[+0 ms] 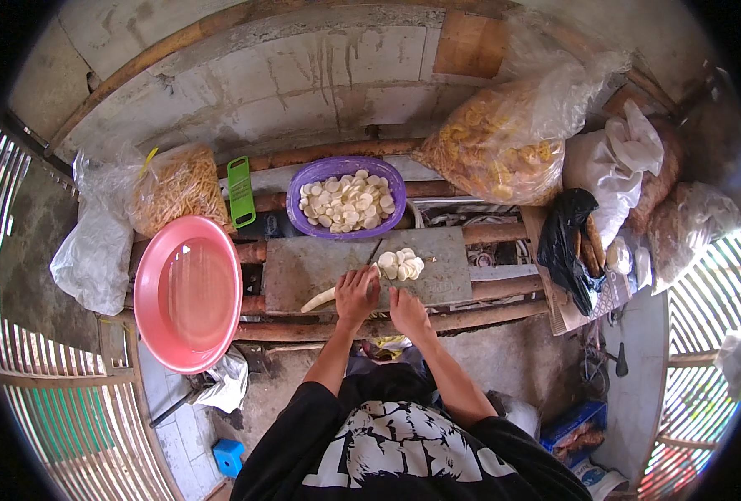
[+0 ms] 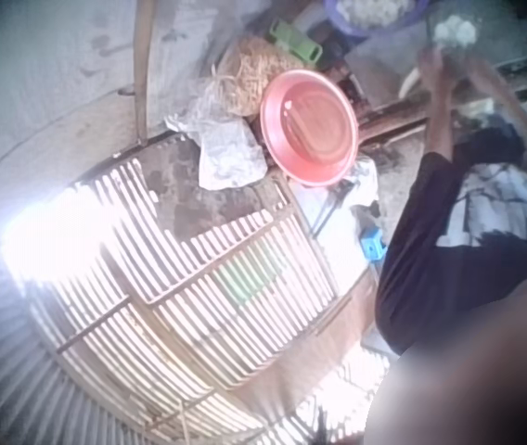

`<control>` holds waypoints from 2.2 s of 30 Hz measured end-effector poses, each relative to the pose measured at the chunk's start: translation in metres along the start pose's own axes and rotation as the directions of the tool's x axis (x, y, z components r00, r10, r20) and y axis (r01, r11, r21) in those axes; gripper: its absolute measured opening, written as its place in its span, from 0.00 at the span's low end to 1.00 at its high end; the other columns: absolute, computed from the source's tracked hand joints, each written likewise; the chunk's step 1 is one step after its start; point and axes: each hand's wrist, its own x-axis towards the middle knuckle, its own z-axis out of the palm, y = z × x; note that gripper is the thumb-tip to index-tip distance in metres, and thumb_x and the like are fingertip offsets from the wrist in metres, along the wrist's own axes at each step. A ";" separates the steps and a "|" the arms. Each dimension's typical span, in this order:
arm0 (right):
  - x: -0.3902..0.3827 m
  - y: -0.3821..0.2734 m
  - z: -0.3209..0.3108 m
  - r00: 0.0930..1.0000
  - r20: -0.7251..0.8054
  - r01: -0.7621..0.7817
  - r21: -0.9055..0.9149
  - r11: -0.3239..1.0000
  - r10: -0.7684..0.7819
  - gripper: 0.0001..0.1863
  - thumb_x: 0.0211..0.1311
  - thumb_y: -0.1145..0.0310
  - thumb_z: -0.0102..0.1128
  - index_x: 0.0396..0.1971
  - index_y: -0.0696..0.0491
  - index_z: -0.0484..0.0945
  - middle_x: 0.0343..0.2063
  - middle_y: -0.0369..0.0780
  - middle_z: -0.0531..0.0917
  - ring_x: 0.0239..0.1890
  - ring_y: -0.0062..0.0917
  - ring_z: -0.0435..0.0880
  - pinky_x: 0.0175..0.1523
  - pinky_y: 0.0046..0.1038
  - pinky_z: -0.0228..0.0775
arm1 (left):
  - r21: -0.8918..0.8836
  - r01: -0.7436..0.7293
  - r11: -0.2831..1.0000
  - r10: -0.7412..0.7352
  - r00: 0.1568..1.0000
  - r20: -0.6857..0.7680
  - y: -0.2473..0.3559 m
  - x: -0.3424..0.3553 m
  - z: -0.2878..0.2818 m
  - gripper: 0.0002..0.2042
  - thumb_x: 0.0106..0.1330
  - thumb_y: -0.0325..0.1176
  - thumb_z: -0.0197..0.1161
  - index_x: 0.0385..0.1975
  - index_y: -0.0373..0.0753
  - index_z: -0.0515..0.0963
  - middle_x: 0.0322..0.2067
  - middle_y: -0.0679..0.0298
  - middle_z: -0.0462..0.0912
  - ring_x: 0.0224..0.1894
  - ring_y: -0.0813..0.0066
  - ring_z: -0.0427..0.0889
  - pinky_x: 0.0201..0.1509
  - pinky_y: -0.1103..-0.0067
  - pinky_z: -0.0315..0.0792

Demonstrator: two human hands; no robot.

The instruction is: The person washes a peeled cassava root in a pink basin and then slices it into rounds on a wooden block using a knife.

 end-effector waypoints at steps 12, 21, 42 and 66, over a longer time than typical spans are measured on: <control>0.000 -0.019 0.000 0.998 -0.030 0.052 0.045 0.998 -0.051 0.21 0.62 0.56 0.33 0.28 0.61 0.66 0.20 0.58 0.75 0.27 0.54 0.74 0.35 0.49 0.65 | -0.032 0.037 0.999 -0.035 0.998 0.054 -0.002 -0.005 0.002 0.10 0.48 0.30 0.57 0.32 0.41 0.72 0.34 0.64 0.76 0.36 0.68 0.73 0.39 0.74 0.64; 0.000 -0.014 0.002 0.993 -0.061 0.104 0.012 0.994 -0.103 0.21 0.62 0.56 0.34 0.28 0.60 0.67 0.19 0.57 0.75 0.25 0.52 0.75 0.31 0.46 0.69 | -0.042 0.045 0.998 -0.043 0.998 0.054 -0.002 -0.007 0.008 0.10 0.49 0.30 0.57 0.33 0.41 0.72 0.34 0.64 0.76 0.36 0.68 0.73 0.39 0.74 0.64; -0.004 -0.007 0.003 0.995 -0.011 0.099 -0.040 0.994 -0.100 0.18 0.62 0.58 0.35 0.29 0.59 0.68 0.19 0.55 0.75 0.26 0.51 0.75 0.31 0.47 0.67 | -0.045 0.043 0.998 -0.040 0.996 0.078 0.004 -0.014 0.003 0.14 0.47 0.29 0.59 0.36 0.42 0.73 0.36 0.64 0.77 0.36 0.68 0.74 0.39 0.74 0.64; 0.025 0.000 0.011 0.992 0.102 0.081 -0.018 0.997 -0.079 0.19 0.60 0.59 0.36 0.30 0.60 0.70 0.26 0.56 0.76 0.33 0.51 0.74 0.39 0.46 0.66 | -0.028 0.008 1.000 -0.006 0.999 0.053 0.001 -0.011 0.001 0.10 0.51 0.28 0.55 0.35 0.42 0.71 0.36 0.65 0.76 0.35 0.70 0.74 0.37 0.75 0.65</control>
